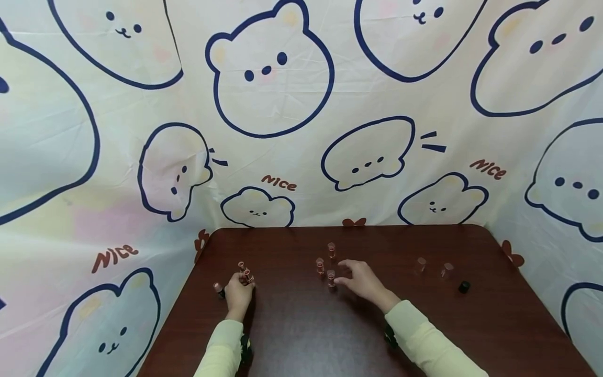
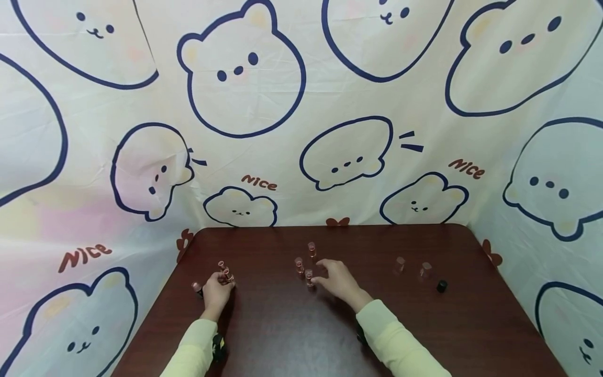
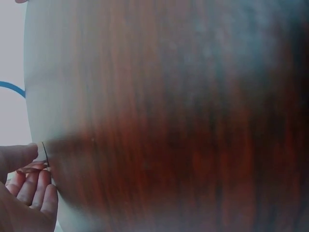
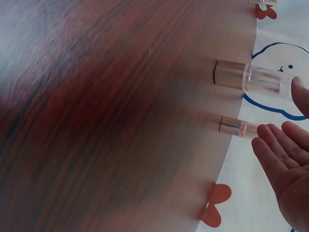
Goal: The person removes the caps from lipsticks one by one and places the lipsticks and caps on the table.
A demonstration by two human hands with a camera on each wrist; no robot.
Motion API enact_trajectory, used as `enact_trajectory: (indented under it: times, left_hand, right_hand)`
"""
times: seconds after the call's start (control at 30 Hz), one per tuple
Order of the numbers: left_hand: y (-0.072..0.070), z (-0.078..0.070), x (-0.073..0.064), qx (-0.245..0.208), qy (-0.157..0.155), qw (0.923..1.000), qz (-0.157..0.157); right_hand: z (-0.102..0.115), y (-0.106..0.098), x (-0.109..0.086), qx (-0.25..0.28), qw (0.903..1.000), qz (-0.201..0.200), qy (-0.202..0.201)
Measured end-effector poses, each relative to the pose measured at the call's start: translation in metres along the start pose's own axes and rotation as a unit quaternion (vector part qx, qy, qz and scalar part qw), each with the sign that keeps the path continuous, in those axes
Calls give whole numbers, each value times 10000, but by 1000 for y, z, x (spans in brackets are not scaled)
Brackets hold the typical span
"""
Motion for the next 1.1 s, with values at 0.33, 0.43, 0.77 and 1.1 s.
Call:
enact_trajectory:
  times: [0.33, 0.43, 0.77, 1.1]
  left_hand:
    - [-1, -1, -1, -69, 96, 9999, -31]
    - [-1, -1, 0, -87, 118, 9999, -54]
    - [-1, 2, 1, -93, 156, 9998, -57]
    - [0, 3, 2, -25, 171, 9999, -9]
  right_hand:
    - [2, 18, 6, 91, 9996, 245, 60]
    - [1, 22, 7, 94, 9997, 218, 37]
    - [7, 24, 8, -23, 9996, 175, -213]
    - [9, 25, 8, 90, 9996, 78, -251]
Point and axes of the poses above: each hand's wrist, its own x-axis towards the middle knuckle, its own y-axis out of the palm, z = x × y, the point moved 3 cm from there along x, towards the middle knuckle, and after that the axes turned 10 degrees about -y, right-handed, at the moved point
